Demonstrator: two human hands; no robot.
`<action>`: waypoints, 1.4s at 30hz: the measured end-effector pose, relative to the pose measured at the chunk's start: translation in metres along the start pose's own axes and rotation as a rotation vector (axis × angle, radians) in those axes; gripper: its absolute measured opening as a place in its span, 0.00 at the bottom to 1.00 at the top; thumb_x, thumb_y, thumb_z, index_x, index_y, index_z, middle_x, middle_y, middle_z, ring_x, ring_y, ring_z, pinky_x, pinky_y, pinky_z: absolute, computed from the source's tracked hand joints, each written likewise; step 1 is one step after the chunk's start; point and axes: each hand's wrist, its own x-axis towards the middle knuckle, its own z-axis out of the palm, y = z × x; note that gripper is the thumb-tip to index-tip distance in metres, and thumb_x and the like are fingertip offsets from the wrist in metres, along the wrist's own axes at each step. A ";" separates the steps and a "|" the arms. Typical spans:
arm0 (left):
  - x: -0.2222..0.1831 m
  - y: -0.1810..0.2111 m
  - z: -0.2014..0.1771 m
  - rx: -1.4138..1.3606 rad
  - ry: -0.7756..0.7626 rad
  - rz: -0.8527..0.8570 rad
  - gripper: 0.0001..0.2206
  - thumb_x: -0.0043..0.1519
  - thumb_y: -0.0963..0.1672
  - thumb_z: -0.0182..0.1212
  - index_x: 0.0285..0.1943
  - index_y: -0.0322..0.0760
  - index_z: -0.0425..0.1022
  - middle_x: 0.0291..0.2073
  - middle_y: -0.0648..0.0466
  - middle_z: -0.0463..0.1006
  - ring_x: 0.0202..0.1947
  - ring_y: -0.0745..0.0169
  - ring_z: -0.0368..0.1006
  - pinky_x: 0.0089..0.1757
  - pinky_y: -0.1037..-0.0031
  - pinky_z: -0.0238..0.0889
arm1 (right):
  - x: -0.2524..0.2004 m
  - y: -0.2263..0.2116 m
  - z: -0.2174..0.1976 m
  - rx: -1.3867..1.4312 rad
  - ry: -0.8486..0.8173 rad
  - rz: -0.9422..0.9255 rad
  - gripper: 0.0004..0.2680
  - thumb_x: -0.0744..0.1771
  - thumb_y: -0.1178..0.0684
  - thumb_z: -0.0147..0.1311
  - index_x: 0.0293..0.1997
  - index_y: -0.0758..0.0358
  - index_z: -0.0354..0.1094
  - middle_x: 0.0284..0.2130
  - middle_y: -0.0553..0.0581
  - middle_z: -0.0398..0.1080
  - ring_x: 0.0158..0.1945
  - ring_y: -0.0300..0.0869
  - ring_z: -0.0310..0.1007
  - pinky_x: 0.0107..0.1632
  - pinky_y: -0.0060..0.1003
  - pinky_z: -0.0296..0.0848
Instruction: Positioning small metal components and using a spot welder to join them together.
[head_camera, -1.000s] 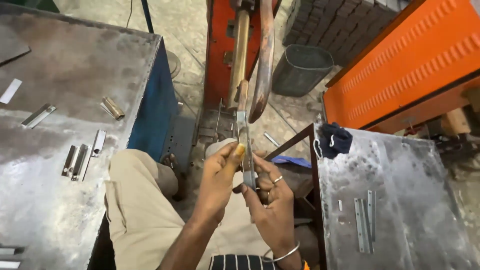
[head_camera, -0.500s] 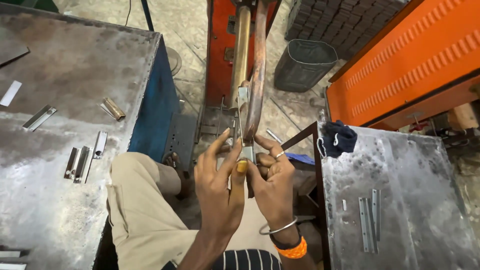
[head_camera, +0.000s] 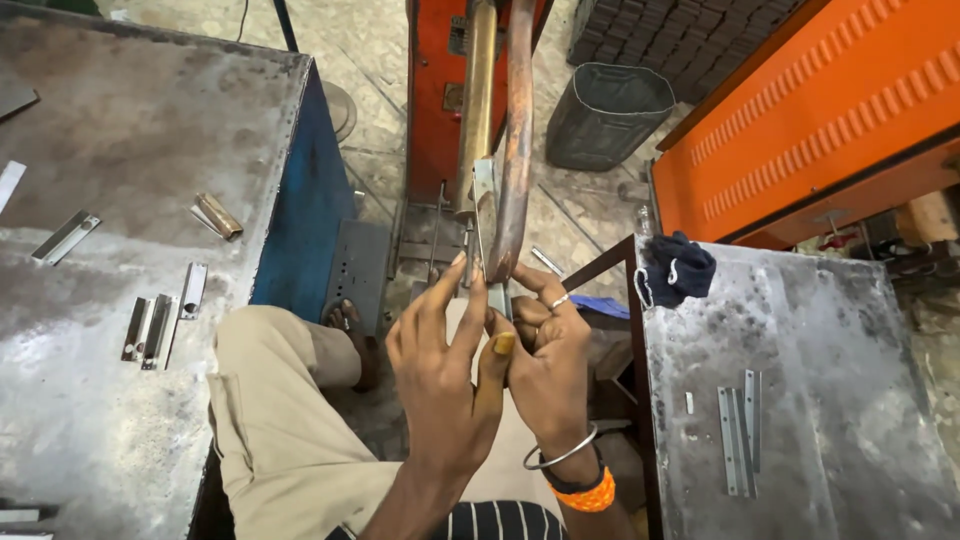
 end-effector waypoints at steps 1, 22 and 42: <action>0.001 -0.001 0.001 0.000 0.000 0.003 0.22 0.71 0.50 0.49 0.68 0.34 0.73 0.69 0.44 0.68 0.66 0.43 0.64 0.61 0.53 0.52 | -0.001 0.006 -0.003 0.001 0.001 -0.003 0.17 0.67 0.68 0.54 0.65 0.75 0.60 0.33 0.51 0.75 0.37 0.29 0.72 0.39 0.22 0.71; -0.027 0.012 -0.023 0.146 0.000 0.019 0.21 0.67 0.51 0.54 0.66 0.40 0.74 0.69 0.44 0.65 0.69 0.44 0.58 0.65 0.50 0.42 | -0.044 -0.001 0.005 -0.002 0.040 -0.005 0.18 0.67 0.72 0.49 0.64 0.71 0.60 0.46 0.57 0.76 0.48 0.34 0.75 0.54 0.30 0.75; -0.069 -0.157 -0.055 -1.398 0.050 -0.962 0.22 0.60 0.42 0.63 0.63 0.34 0.63 0.40 0.45 0.81 0.38 0.54 0.80 0.40 0.64 0.78 | -0.087 0.032 0.050 -0.349 -0.481 0.257 0.10 0.69 0.53 0.58 0.53 0.66 0.72 0.24 0.56 0.74 0.21 0.33 0.69 0.25 0.31 0.68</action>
